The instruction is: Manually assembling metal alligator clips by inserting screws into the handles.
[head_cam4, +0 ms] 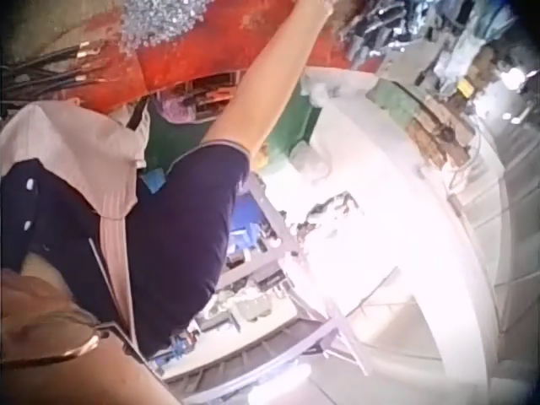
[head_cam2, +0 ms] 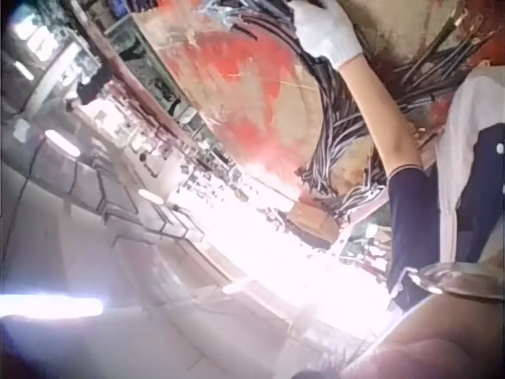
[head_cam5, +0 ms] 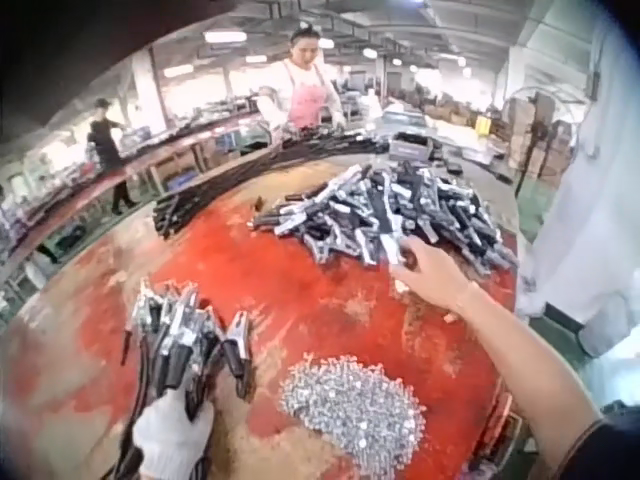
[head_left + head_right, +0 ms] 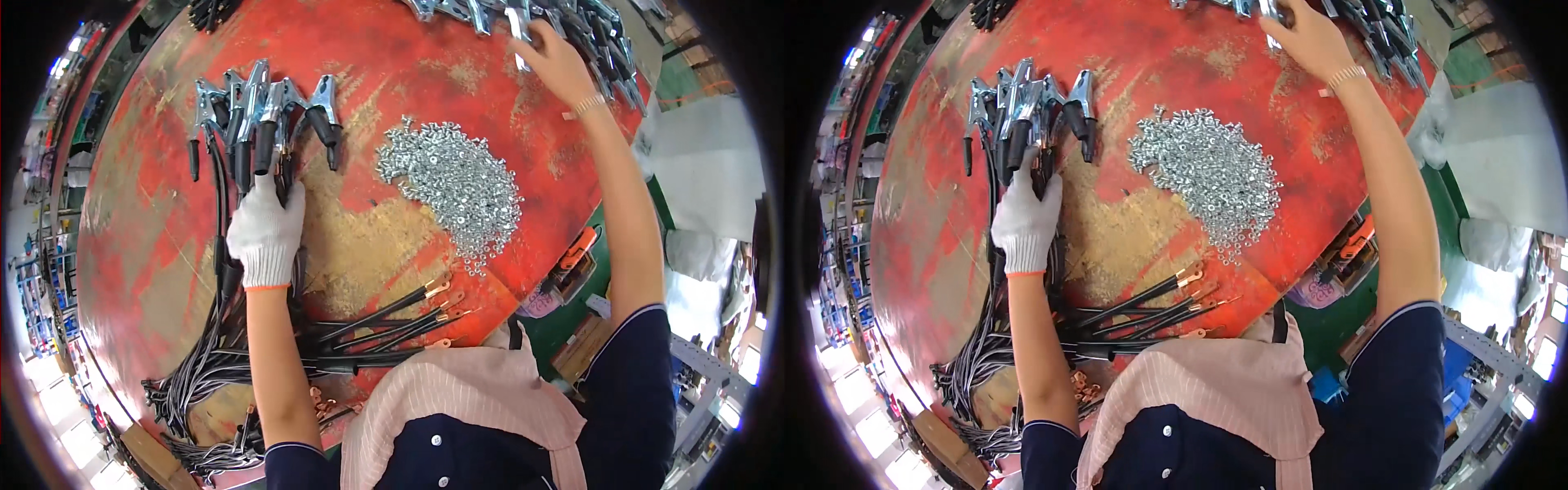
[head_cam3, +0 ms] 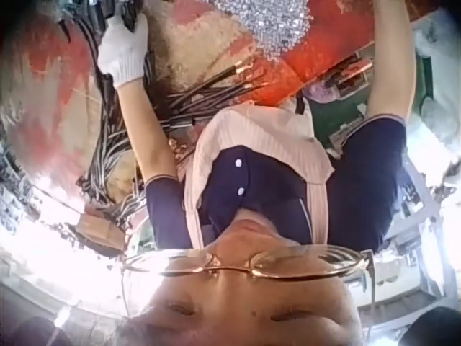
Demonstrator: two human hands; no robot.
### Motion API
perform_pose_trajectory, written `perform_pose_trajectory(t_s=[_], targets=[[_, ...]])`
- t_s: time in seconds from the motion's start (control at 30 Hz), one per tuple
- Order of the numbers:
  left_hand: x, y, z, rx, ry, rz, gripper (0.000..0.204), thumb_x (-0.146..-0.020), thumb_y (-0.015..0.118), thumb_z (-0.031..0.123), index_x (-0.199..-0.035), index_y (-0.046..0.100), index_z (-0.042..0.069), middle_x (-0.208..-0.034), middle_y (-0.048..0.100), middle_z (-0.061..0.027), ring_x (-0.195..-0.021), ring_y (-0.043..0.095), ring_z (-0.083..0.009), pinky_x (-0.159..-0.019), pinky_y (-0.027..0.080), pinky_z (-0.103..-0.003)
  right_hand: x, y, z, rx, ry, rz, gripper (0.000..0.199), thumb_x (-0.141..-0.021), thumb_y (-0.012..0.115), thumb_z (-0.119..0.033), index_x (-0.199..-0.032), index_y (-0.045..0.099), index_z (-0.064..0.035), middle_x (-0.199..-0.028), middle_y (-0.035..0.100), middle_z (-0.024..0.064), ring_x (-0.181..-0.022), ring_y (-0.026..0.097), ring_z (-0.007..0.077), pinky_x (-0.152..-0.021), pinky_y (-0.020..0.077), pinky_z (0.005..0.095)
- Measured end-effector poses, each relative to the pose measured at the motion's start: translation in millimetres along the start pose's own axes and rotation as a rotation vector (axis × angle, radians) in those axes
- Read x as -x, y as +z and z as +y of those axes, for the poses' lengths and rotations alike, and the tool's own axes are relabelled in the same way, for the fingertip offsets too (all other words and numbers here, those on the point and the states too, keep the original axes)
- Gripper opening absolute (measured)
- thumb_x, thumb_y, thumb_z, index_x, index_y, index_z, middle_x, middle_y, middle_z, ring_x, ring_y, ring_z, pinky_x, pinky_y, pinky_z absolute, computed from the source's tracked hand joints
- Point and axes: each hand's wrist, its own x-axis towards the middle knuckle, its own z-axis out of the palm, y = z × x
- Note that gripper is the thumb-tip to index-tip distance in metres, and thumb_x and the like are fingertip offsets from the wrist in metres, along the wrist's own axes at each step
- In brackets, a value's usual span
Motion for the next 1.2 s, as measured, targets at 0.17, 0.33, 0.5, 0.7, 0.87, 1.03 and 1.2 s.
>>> perform_pose_trajectory(t_s=[0.17, 0.33, 0.5, 0.7, 0.87, 1.03, 1.2], targets=[[62, -11, 22, -0.095, 0.666, 0.17, 0.029, -0.086, 0.064, 0.028, -0.112, 0.061, 0.016, -0.085, 0.066, -0.0109, -0.078, 0.064, -0.033, -0.066, 0.05, -0.047, 128, -15, -26, -0.714, 0.156, 0.181, 0.066, -0.093, 0.067, -0.02, -0.142, 0.028, 0.0005, -0.11, 0.063, 0.0146, -0.085, 0.065, 0.0155, -0.07, 0.0537, 0.0288], [117, 16, 36, 0.042, 0.885, -0.242, 0.021, -0.085, 0.067, 0.029, -0.101, 0.065, 0.016, -0.086, 0.065, -0.0093, -0.079, 0.065, -0.0289, -0.067, 0.051, -0.042, 204, 5, -57, -1.191, 0.205, 0.274, 0.061, -0.096, 0.06, -0.019, -0.143, 0.027, 0.0013, -0.107, 0.064, 0.0163, -0.082, 0.065, 0.0178, -0.066, 0.0558, 0.0293], [120, 11, 22, 0.151, 0.81, -0.277, 0.023, -0.085, 0.067, 0.03, -0.099, 0.066, 0.013, -0.086, 0.066, -0.0105, -0.081, 0.065, -0.0317, -0.069, 0.052, -0.043, 242, 17, -67, -1.287, 0.269, 0.283, 0.053, -0.098, 0.056, -0.021, -0.14, 0.037, 0.0052, -0.108, 0.063, 0.0121, -0.095, 0.065, 0.0173, -0.079, 0.0553, 0.0324], [97, -38, -6, 0.813, 0.395, -0.685, 0.024, -0.096, 0.054, 0.017, -0.11, 0.064, 0.0, -0.082, 0.067, -0.0083, -0.072, 0.066, -0.0131, -0.068, 0.054, -0.027, 261, 12, -59, -1.356, 0.26, 0.294, 0.051, -0.102, 0.047, -0.019, -0.144, 0.032, 0.0034, -0.119, 0.061, 0.0172, -0.093, 0.068, 0.0202, -0.077, 0.059, 0.0334], [118, -5, 1, 0.19, 0.721, -0.724, 0.022, -0.096, 0.052, 0.025, -0.112, 0.064, 0.015, -0.085, 0.071, -0.0128, -0.08, 0.07, -0.0255, -0.067, 0.055, -0.038, 256, 20, -72, -1.401, 0.225, 0.242, 0.053, -0.102, 0.046, -0.02, -0.147, 0.029, 0.0026, -0.119, 0.062, 0.0155, -0.093, 0.068, 0.0198, -0.076, 0.0584, 0.0318], [132, -2, 18, -0.187, 0.997, -0.465, 0.028, -0.085, 0.057, 0.02, -0.111, 0.066, 0.025, -0.085, 0.062, -0.0067, -0.082, 0.065, -0.0279, -0.068, 0.054, -0.04, 257, 17, -72, -1.414, 0.235, 0.235, 0.053, -0.1, 0.05, -0.018, -0.145, 0.032, 0.0031, -0.118, 0.062, 0.017, -0.091, 0.068, 0.0221, -0.076, 0.0577, 0.0353], [133, 7, 13, -0.195, 1.036, -0.362, 0.023, -0.083, 0.057, 0.018, -0.104, 0.066, 0.019, -0.087, 0.061, -0.0044, -0.087, 0.064, -0.0241, -0.07, 0.053, -0.038, 259, 23, -78, -1.441, 0.261, 0.227, 0.052, -0.1, 0.051, -0.017, -0.146, 0.032, 0.0011, -0.117, 0.062, 0.0155, -0.09, 0.068, 0.0224, -0.075, 0.0573, 0.0348]])
